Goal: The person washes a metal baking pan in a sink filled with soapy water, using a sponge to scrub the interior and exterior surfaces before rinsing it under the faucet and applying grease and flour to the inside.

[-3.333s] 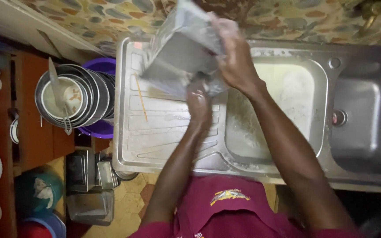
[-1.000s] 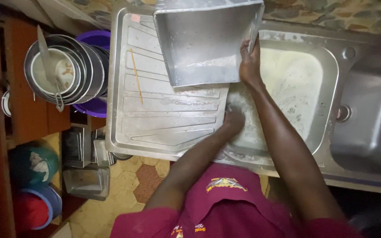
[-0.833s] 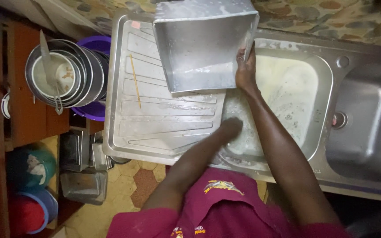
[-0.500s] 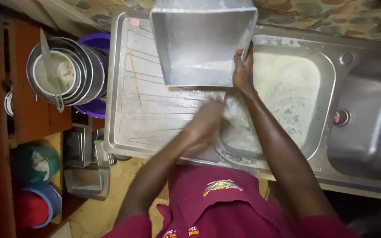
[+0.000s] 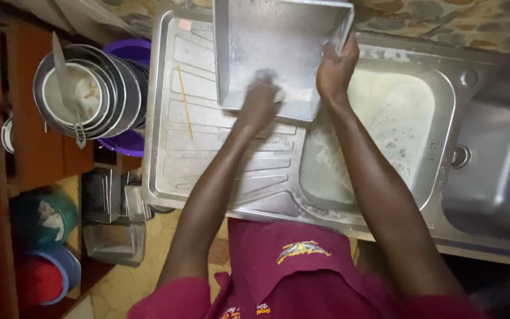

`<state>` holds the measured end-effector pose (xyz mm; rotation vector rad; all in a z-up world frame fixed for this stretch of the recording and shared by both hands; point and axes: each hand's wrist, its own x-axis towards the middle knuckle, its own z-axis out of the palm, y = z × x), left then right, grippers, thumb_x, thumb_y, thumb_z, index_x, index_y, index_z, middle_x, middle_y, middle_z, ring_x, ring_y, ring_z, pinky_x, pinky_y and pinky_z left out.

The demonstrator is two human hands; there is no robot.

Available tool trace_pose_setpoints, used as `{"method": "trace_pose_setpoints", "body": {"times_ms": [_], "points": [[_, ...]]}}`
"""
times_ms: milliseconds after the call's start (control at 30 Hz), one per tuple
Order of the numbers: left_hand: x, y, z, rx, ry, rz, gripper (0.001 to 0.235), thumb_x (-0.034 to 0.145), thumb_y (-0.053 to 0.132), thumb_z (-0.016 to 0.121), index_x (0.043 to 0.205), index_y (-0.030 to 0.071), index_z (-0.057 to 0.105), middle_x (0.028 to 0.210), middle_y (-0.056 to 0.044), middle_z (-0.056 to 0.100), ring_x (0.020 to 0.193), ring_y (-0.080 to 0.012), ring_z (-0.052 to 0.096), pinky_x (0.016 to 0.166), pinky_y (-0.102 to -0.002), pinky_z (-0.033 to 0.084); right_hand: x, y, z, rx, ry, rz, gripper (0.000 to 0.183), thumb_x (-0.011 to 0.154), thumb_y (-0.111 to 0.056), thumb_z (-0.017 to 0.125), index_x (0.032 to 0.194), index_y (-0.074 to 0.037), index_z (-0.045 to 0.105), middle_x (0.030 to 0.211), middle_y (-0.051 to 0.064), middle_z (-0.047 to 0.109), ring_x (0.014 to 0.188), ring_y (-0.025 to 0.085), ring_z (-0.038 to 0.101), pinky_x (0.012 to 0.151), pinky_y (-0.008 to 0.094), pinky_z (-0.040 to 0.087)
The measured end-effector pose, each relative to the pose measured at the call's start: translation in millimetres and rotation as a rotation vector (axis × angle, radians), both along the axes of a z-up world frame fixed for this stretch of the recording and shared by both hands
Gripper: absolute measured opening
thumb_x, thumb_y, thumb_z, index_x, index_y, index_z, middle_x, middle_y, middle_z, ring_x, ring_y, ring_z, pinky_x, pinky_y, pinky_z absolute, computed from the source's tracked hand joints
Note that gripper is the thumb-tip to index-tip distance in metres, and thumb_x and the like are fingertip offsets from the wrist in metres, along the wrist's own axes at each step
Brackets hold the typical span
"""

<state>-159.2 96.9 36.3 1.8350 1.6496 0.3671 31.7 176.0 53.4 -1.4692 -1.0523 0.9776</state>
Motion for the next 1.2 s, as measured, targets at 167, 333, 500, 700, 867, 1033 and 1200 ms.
{"method": "trace_pose_setpoints", "body": {"times_ms": [167, 333, 500, 700, 867, 1033, 1200], "points": [[72, 23, -15, -0.022, 0.017, -0.173, 0.032, 0.086, -0.014, 0.062, 0.098, 0.005, 0.085, 0.129, -0.026, 0.077, 0.111, -0.0462, 0.076, 0.102, -0.057, 0.056, -1, -7, 20, 0.143, -0.042, 0.018, 0.027, 0.112, -0.004, 0.055, 0.138, -0.001, 0.064, 0.127, 0.019, 0.078, 0.112, 0.033, 0.078, 0.093, 0.045, 0.065], [31, -5, -1, 0.06, -0.237, -0.201, 0.019, 0.098, -0.001, 0.069, 0.102, 0.007, 0.086, 0.11, -0.015, 0.074, 0.103, -0.0353, 0.07, 0.082, -0.045, 0.058, 4, -3, -23, 0.096, -0.078, -0.011, 0.038, 0.117, -0.013, 0.062, 0.152, -0.002, 0.053, 0.145, 0.021, 0.062, 0.132, 0.036, 0.069, 0.11, 0.049, 0.064], [39, 20, -28, 0.136, 0.071, -0.208, 0.014, 0.096, 0.009, 0.085, 0.108, 0.016, 0.087, 0.111, -0.013, 0.065, 0.106, -0.0417, 0.062, 0.085, -0.055, 0.055, -2, -3, 0, 0.299, -0.049, 0.052, 0.03, 0.12, -0.008, 0.057, 0.149, -0.002, 0.064, 0.134, 0.021, 0.077, 0.127, 0.039, 0.077, 0.107, 0.051, 0.064], [33, -27, 53, 0.014, -0.182, -0.223, 0.023, 0.092, 0.002, 0.093, 0.091, 0.013, 0.072, 0.108, -0.008, 0.062, 0.103, -0.0301, 0.056, 0.082, -0.043, 0.047, -1, -6, -1, 0.27, -0.076, 0.024, 0.033, 0.115, 0.001, 0.057, 0.147, 0.001, 0.064, 0.133, 0.021, 0.077, 0.129, 0.038, 0.076, 0.111, 0.051, 0.066], [-10, -41, 44, -0.368, -1.134, 0.828, 0.018, 0.103, 0.038, 0.066, 0.088, 0.029, 0.063, 0.083, 0.008, 0.059, 0.075, -0.0091, 0.06, 0.065, -0.031, 0.046, 13, 5, -76, 0.039, 0.026, -0.028, 0.064, 0.123, -0.022, 0.066, 0.172, 0.002, 0.031, 0.175, 0.026, 0.05, 0.163, 0.041, 0.055, 0.134, 0.047, 0.049], [-32, -9, -71, 0.059, 0.025, 0.101, 0.025, 0.103, 0.011, 0.07, 0.122, 0.004, 0.084, 0.133, -0.02, 0.075, 0.118, -0.0377, 0.073, 0.104, -0.049, 0.059, 7, -2, -43, -0.028, 0.036, -0.027, 0.068, 0.124, -0.019, 0.065, 0.175, -0.002, 0.025, 0.183, 0.029, 0.031, 0.172, 0.046, 0.038, 0.141, 0.052, 0.044], [66, 9, -19, 0.005, -0.035, -0.09, 0.016, 0.104, 0.011, 0.067, 0.101, 0.004, 0.081, 0.127, -0.021, 0.066, 0.112, -0.0385, 0.068, 0.091, -0.054, 0.059, 2, 0, -36, 0.007, -0.075, -0.085, 0.064, 0.121, -0.024, 0.065, 0.172, 0.001, 0.036, 0.171, 0.027, 0.05, 0.158, 0.042, 0.058, 0.134, 0.051, 0.054]]}}
